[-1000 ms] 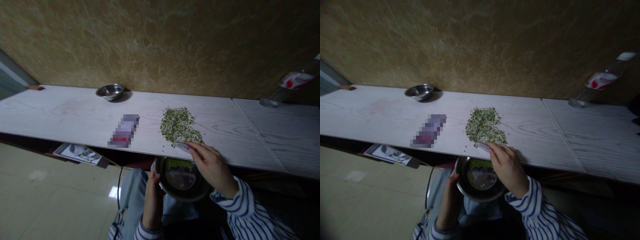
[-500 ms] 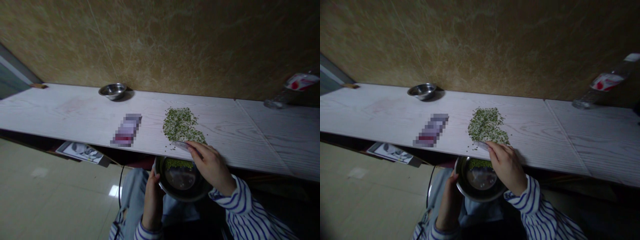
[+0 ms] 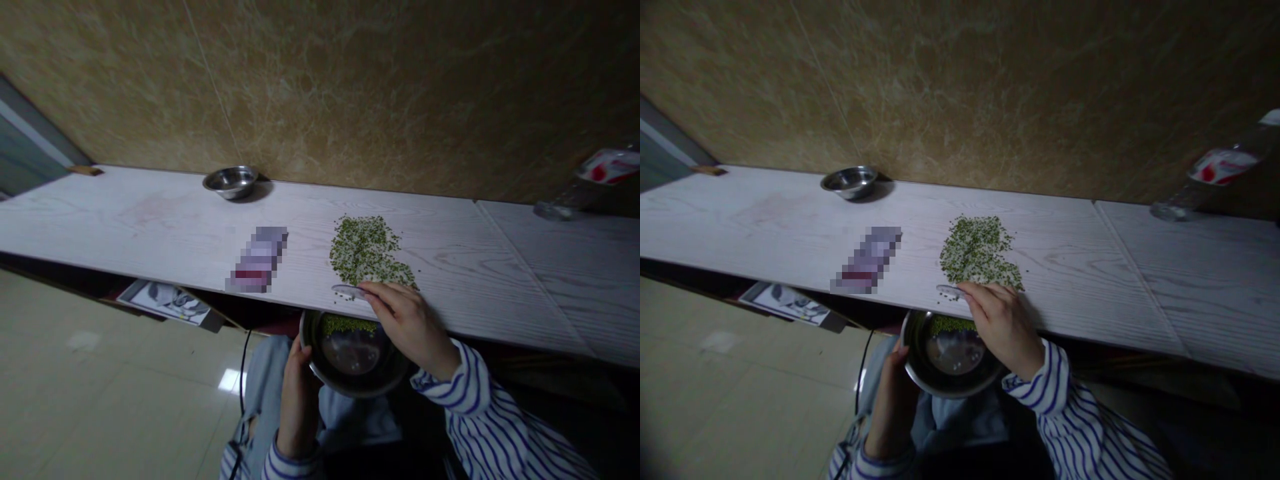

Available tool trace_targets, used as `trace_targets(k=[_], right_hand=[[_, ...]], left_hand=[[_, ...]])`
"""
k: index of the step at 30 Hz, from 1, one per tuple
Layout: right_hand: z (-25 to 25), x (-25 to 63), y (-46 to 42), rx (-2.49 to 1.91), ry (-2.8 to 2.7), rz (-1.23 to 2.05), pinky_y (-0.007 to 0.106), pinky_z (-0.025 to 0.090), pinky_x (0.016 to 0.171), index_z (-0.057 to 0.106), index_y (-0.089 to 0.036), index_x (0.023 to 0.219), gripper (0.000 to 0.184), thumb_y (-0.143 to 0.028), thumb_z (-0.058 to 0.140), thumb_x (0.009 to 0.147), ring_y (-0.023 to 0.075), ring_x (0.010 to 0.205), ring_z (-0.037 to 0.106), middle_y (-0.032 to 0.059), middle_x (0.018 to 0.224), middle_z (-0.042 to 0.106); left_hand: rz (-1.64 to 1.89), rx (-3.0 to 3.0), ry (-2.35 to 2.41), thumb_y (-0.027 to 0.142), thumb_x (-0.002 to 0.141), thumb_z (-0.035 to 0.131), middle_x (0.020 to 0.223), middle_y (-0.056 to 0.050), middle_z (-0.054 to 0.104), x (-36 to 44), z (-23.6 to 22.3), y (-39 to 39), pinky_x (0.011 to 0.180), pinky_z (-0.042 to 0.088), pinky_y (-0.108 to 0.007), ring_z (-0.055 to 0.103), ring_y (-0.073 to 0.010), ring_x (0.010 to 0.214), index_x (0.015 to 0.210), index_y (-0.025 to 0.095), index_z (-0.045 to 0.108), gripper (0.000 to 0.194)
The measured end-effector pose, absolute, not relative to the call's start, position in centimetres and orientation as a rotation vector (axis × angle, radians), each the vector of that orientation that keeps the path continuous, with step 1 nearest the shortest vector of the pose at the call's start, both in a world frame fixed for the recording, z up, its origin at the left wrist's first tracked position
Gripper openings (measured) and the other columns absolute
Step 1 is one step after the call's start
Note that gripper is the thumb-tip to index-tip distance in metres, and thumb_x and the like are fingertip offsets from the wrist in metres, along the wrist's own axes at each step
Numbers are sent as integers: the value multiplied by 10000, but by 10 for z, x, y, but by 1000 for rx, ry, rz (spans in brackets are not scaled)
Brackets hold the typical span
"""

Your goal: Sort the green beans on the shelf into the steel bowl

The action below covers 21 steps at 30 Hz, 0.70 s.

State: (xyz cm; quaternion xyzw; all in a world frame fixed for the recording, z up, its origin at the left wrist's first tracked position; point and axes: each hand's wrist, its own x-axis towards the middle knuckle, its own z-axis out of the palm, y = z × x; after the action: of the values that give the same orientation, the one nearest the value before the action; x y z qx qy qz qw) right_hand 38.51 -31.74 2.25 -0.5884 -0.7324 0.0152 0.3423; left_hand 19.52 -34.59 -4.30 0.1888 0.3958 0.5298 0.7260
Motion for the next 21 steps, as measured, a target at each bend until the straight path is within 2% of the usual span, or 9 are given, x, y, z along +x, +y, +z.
trace_targets(k=[4, 7, 11, 17, 21], right_hand=[[23, 383, -314, -1525, -1913, 77, 368, 538, 853, 714, -208, 1136, 256, -156, 528, 968, 212, 929, 713, 59, 1022, 776], [23, 382, -315, -1505, -1930, 109, 369, 536, 860, 714, -219, 1129, 247, -167, 528, 975, 203, 936, 707, 56, 1025, 774], [25, 380, -321, -1464, -1981, 132, 367, 540, 811, 715, -220, 1110, 232, -174, 530, 980, 195, 895, 702, 52, 975, 769], [30, 382, -333, -1385, -2043, 179, 377, 542, 812, 713, -212, 1096, 209, -153, 567, 959, 197, 893, 705, 39, 982, 774], [35, 391, -342, -1405, -1967, 158, 362, 560, 822, 714, -210, 1090, 209, -158, 562, 957, 193, 900, 712, 41, 985, 779]], left_hand=[[1222, 440, 853, 313, 873, 582, 1284, -79, 706, 189, -40, -343, 1100, 405, -448, 562, -304, 1287, 1341, 215, 633, 481], [1234, 466, 886, 343, 870, 591, 1321, -76, 688, 182, -41, -342, 1094, 413, -436, 534, -310, 1319, 1341, 215, 635, 491], [1219, 512, 916, 364, 847, 613, 1263, -95, 714, 174, -44, -342, 1042, 453, -465, 557, -343, 1282, 1343, 208, 635, 520], [1177, 584, 914, 352, 849, 592, 1257, -81, 714, 169, -44, -348, 1071, 427, -455, 559, -341, 1268, 1243, 200, 696, 434], [1067, 594, 942, 373, 847, 598, 1314, -97, 681, 162, -44, -357, 1009, 474, -475, 583, -360, 1228, 1341, 210, 628, 521]])
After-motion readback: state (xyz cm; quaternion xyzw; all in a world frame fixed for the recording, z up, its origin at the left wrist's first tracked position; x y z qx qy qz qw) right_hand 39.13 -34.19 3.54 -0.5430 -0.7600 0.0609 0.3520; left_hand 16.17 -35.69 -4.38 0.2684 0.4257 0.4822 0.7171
